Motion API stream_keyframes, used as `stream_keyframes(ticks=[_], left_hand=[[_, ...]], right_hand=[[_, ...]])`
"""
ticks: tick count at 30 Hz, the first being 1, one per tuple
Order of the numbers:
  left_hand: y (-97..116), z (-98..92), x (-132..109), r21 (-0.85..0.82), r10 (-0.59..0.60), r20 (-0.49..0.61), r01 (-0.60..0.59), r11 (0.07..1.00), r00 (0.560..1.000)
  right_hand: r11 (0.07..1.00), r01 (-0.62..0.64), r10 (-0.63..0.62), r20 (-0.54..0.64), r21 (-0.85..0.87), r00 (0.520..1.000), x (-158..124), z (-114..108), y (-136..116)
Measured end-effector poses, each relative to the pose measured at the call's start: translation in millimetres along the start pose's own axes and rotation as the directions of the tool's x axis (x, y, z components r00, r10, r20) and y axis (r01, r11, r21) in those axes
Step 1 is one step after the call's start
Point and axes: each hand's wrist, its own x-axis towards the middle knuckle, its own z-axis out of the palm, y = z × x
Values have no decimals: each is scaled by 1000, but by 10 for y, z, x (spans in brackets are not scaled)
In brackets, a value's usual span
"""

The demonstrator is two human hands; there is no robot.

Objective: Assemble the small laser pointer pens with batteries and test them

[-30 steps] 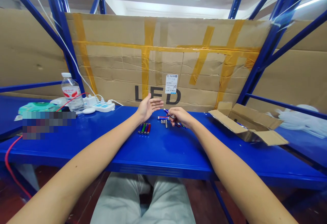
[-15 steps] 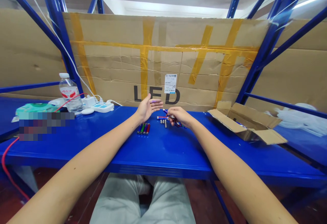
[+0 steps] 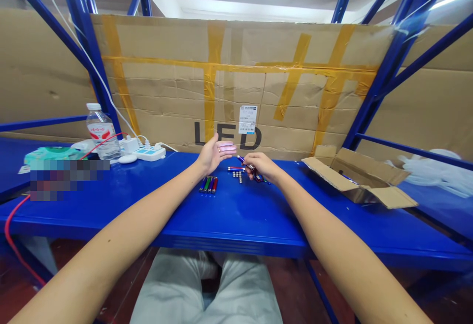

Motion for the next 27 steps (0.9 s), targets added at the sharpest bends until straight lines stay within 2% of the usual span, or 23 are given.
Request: stream_keyframes(ticks=[11, 27], left_hand=[[-4, -15, 5, -5, 22, 9, -22, 1000, 1000], [0, -6, 0, -9, 21, 2, -21, 1000, 1000]], right_hand=[[997, 21, -19, 25, -76, 1000, -15, 9, -5], [997, 35, -34, 11, -63, 999, 5, -25, 16]])
